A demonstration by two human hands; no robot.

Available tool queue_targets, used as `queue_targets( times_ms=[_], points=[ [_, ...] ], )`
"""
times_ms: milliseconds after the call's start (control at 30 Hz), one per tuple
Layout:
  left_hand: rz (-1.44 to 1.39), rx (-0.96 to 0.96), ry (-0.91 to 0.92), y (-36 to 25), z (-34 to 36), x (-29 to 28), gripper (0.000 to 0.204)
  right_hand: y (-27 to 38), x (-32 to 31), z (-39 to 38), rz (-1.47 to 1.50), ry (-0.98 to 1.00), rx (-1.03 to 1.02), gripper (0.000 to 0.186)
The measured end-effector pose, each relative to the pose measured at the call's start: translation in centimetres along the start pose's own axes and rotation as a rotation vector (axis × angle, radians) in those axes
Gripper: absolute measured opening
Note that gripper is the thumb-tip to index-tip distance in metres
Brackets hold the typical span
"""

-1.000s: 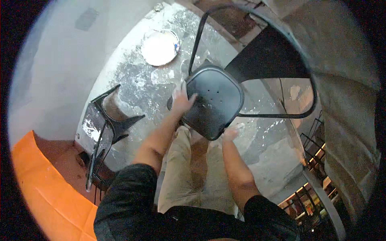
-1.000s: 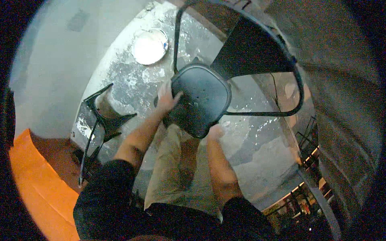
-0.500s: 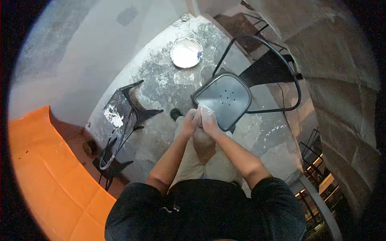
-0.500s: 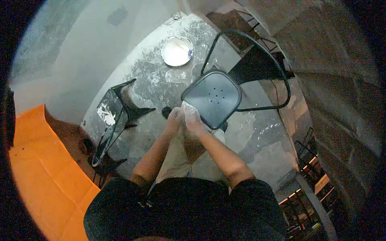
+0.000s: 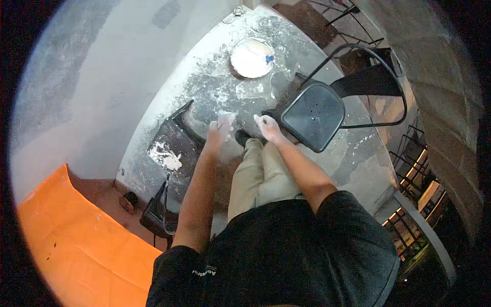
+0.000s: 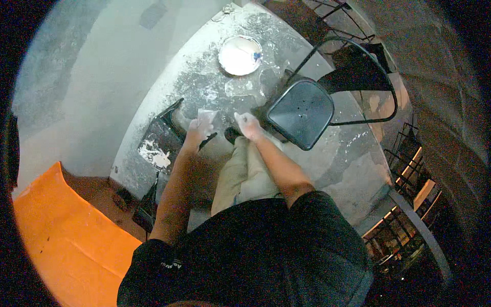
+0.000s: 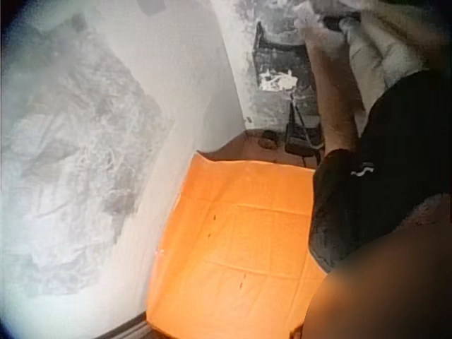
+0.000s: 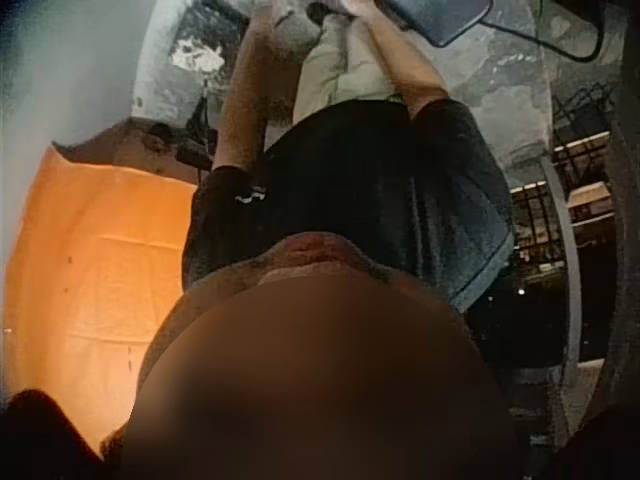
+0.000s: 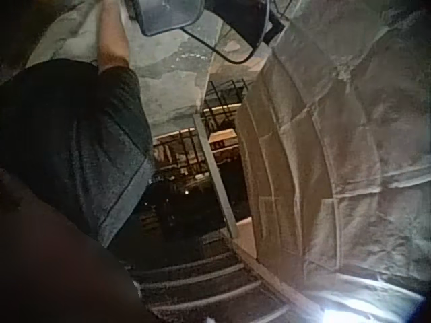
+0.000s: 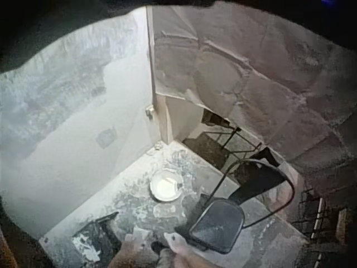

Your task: Patching and sanding a wall surface and clearing the workspace.

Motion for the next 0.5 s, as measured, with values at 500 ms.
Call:
queue_targets(
  times_ms=[500],
  points=[
    [-0.340,-0.582,-0.181,1.1,10.5,-1.4,0.030,4.0,-4.2,23.8,0.092,-0.390,0.026,0.036]
  ],
)
Point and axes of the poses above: each hand's wrist, its own z-axis towards the middle knuckle, its own x-axis out of the palm, y = z × x, the point moved 8 cm from there along z, towards the middle knuckle, and after that the axes turned 8 degrees about x, right-handed, at the moved point
